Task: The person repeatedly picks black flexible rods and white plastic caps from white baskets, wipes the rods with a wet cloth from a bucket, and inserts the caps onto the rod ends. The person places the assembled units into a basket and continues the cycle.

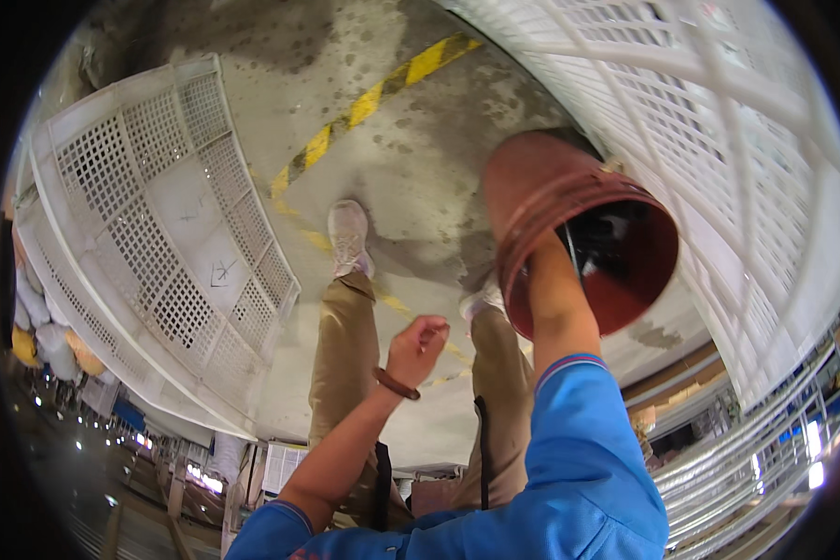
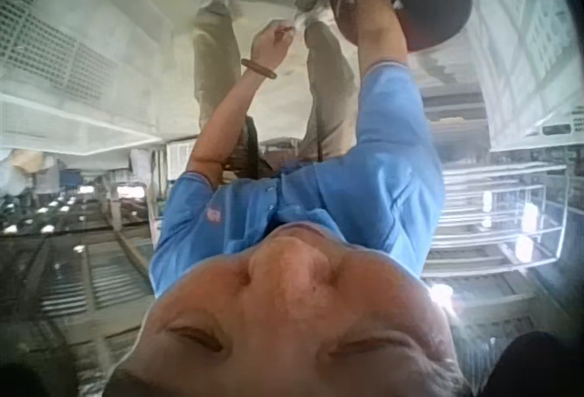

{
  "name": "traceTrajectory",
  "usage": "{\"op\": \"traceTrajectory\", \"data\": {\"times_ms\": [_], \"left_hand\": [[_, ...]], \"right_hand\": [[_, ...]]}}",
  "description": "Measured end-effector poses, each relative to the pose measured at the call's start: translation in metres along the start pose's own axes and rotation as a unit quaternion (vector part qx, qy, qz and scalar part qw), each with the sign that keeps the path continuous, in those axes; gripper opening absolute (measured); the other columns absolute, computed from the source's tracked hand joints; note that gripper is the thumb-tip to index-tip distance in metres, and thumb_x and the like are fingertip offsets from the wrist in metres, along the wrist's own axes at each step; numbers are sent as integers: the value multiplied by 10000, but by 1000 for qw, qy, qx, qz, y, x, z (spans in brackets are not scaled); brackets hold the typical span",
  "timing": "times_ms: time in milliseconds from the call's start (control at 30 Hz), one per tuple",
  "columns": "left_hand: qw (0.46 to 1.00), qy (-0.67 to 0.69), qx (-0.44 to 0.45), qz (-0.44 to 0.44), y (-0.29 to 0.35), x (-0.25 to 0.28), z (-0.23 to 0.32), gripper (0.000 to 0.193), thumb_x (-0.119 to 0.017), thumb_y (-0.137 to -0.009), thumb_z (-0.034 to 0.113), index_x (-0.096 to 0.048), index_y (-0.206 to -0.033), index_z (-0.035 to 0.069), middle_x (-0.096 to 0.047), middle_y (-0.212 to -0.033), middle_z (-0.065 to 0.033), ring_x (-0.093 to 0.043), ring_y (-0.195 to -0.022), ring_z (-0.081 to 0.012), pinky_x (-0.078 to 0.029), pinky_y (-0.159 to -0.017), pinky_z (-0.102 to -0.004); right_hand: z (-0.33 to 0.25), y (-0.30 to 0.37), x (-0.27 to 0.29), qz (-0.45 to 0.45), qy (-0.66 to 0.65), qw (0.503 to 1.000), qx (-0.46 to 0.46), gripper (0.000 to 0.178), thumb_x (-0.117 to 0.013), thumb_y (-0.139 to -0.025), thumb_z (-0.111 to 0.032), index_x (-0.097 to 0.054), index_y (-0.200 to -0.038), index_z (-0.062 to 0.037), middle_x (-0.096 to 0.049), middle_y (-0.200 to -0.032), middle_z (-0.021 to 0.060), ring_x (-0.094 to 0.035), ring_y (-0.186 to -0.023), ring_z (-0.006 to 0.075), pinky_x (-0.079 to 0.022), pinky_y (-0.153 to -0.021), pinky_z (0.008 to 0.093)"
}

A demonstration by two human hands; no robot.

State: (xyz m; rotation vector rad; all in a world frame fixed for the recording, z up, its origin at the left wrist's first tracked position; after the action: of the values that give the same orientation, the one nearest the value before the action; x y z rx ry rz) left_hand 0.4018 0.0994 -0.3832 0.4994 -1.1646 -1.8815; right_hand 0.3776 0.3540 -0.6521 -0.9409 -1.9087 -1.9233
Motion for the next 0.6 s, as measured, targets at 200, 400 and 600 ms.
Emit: {"op": "traceTrajectory", "data": {"times_ms": [200, 400, 600], "left_hand": [[997, 35, -29, -60, 9, -2, -5, 223, -661, -928, 120, -622, -1132, 41, -724, -948, -69, -689, -817, -138, -545, -755, -281], [996, 88, -6, -28, -1, -13, -23, 215, -670, -930, 127, -627, -1107, 13, -709, -925, -69, -677, -829, -122, -535, -746, -264], [993, 80, 37, -82, 3, -23, -16, 206, -667, -923, 110, -635, -1093, -1, -692, -925, -59, -656, -812, -106, -524, -734, -253]], "right_hand": [[4, -29, -15, -14, 20, 1000, 12, 584, -767, -680, -269, -630, -1208, -58, -593, -1236, 158, -504, -1209, 364, -379, -1037, 482], [-6, 40, 56, 26, 57, 992, 112, 619, -776, -686, -301, -615, -1229, -53, -582, -1254, 159, -494, -1228, 363, -366, -1052, 483], [-4, 163, 170, 181, 68, 976, 97, 723, -773, -701, -420, -567, -1282, -42, -535, -1321, 175, -452, -1278, 364, -310, -1096, 502]]}}
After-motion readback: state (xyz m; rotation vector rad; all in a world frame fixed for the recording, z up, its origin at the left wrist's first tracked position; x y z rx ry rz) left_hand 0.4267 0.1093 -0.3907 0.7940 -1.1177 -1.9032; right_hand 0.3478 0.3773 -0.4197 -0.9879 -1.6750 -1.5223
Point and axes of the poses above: each hand's wrist, its own y-axis away from the middle knuckle, its own x-axis out of the back of the hand, z = x × y, the point moved 3 cm from there along -y, towards the middle knuckle
